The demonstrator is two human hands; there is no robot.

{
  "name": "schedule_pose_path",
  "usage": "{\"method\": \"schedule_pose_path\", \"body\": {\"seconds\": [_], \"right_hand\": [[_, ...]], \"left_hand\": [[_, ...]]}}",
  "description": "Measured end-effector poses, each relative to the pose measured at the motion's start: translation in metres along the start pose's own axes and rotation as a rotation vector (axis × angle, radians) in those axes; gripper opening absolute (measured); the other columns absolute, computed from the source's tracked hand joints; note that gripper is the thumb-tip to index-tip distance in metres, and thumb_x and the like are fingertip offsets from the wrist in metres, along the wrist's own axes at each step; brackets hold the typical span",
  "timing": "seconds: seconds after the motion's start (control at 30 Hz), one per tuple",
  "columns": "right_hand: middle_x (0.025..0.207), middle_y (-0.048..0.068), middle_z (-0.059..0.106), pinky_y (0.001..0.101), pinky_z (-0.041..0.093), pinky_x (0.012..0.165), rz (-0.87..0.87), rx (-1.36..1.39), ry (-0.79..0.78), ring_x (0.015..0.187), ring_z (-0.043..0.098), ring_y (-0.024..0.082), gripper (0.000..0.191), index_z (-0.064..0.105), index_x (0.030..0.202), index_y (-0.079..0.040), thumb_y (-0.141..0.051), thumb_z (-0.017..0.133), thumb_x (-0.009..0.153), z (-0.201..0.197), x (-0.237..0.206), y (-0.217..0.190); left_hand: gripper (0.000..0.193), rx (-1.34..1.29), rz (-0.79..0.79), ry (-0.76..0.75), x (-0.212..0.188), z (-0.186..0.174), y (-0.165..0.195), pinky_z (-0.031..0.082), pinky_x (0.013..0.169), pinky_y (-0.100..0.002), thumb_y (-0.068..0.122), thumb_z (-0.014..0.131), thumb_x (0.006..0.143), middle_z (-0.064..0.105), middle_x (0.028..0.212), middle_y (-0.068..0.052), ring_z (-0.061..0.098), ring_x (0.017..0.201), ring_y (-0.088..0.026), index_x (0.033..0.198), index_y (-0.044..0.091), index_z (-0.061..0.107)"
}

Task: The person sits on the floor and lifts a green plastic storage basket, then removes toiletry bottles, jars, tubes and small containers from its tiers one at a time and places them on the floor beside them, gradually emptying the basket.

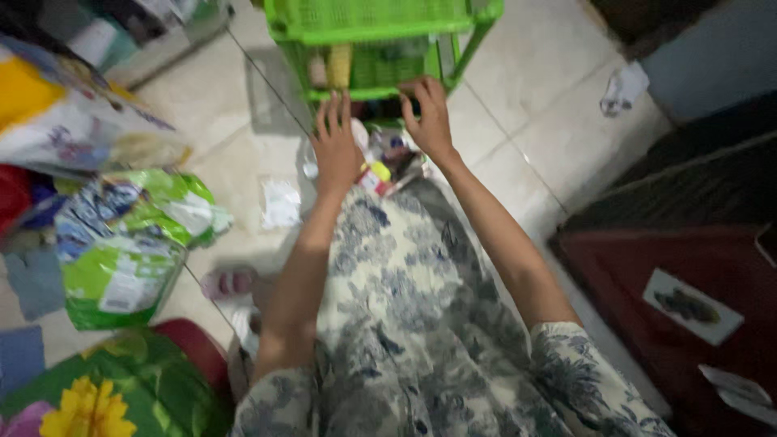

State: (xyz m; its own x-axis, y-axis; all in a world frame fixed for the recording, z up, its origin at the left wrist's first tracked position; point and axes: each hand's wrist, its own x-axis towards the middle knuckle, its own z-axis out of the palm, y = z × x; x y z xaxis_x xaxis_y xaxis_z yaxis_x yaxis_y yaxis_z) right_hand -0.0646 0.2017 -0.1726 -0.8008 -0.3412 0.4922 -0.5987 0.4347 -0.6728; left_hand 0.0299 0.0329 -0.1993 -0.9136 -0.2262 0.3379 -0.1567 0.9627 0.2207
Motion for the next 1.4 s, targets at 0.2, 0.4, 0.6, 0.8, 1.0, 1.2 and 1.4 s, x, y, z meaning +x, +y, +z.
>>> {"method": "schedule_pose_path", "body": {"seconds": [0.2,0.4,0.6,0.8,1.0,1.2,1.4], "right_hand": [[0.147,0.027,0.05,0.0516,0.039,0.117,-0.016,-0.436,-0.056,0.135,0.05,0.045,0.049,0.06,0.132,-0.003,-0.031,0.068,0.093,0.01,0.087,0.001],[0.165,0.018,0.022,0.0633,0.021,0.115,0.337,-0.653,-0.5,0.15,0.024,0.039,0.102,0.025,0.158,-0.014,-0.065,0.065,0.078,0.019,0.115,-0.001],[0.167,0.015,0.019,0.055,0.022,0.118,0.436,-0.537,-0.636,0.153,0.019,0.037,0.111,0.023,0.159,-0.019,-0.066,0.07,0.071,0.015,0.128,0.008],[0.148,0.018,0.054,0.0518,0.044,0.112,0.279,-0.464,-0.379,0.135,0.053,0.038,0.07,0.063,0.14,-0.02,-0.051,0.067,0.078,0.018,0.114,0.01],[0.139,0.009,0.064,0.0544,0.043,0.109,0.367,-0.486,-0.547,0.131,0.053,0.037,0.049,0.071,0.124,-0.026,-0.047,0.068,0.08,0.013,0.114,0.0],[0.13,0.012,0.072,0.0467,0.055,0.102,0.272,-0.032,-0.243,0.119,0.067,0.035,0.048,0.062,0.135,-0.016,-0.024,0.066,0.087,0.006,0.092,-0.008],[0.117,0.011,0.07,0.0417,0.053,0.103,0.128,0.383,0.013,0.116,0.066,0.019,0.026,0.065,0.121,-0.002,-0.009,0.074,0.097,-0.003,0.01,-0.011]], "left_hand": [[0.093,-0.02,-0.031,-0.012,0.025,-0.025,0.01,0.043,0.109,-0.05,0.006,0.062,0.076,0.037,0.163,-0.007,0.035,0.147,-0.031,0.163,0.014,0.029],[0.09,-0.005,-0.01,0.079,0.033,-0.024,0.013,0.044,0.106,-0.05,0.006,0.061,0.078,0.037,0.163,-0.007,0.034,0.15,-0.031,0.162,0.014,0.03],[0.092,0.019,0.0,0.129,0.033,-0.012,0.014,0.044,0.106,-0.052,0.007,0.062,0.073,0.036,0.163,-0.009,0.032,0.149,-0.032,0.16,0.011,0.031],[0.091,0.099,-0.03,0.103,0.031,-0.005,0.012,0.047,0.1,-0.049,0.007,0.063,0.079,0.034,0.166,-0.006,0.031,0.153,-0.029,0.164,0.014,0.03],[0.094,0.068,-0.015,0.088,0.027,-0.014,0.011,0.046,0.098,-0.052,0.013,0.065,0.076,0.033,0.163,-0.008,0.031,0.149,-0.031,0.162,0.013,0.027],[0.094,0.052,-0.012,0.067,0.02,-0.03,0.01,0.046,0.099,-0.049,0.01,0.064,0.078,0.032,0.165,-0.008,0.032,0.151,-0.03,0.163,0.014,0.026],[0.099,0.035,-0.033,-0.054,0.005,-0.027,0.009,0.047,0.102,-0.053,0.009,0.067,0.076,0.031,0.165,-0.008,0.034,0.149,-0.031,0.164,0.014,0.022]]}}
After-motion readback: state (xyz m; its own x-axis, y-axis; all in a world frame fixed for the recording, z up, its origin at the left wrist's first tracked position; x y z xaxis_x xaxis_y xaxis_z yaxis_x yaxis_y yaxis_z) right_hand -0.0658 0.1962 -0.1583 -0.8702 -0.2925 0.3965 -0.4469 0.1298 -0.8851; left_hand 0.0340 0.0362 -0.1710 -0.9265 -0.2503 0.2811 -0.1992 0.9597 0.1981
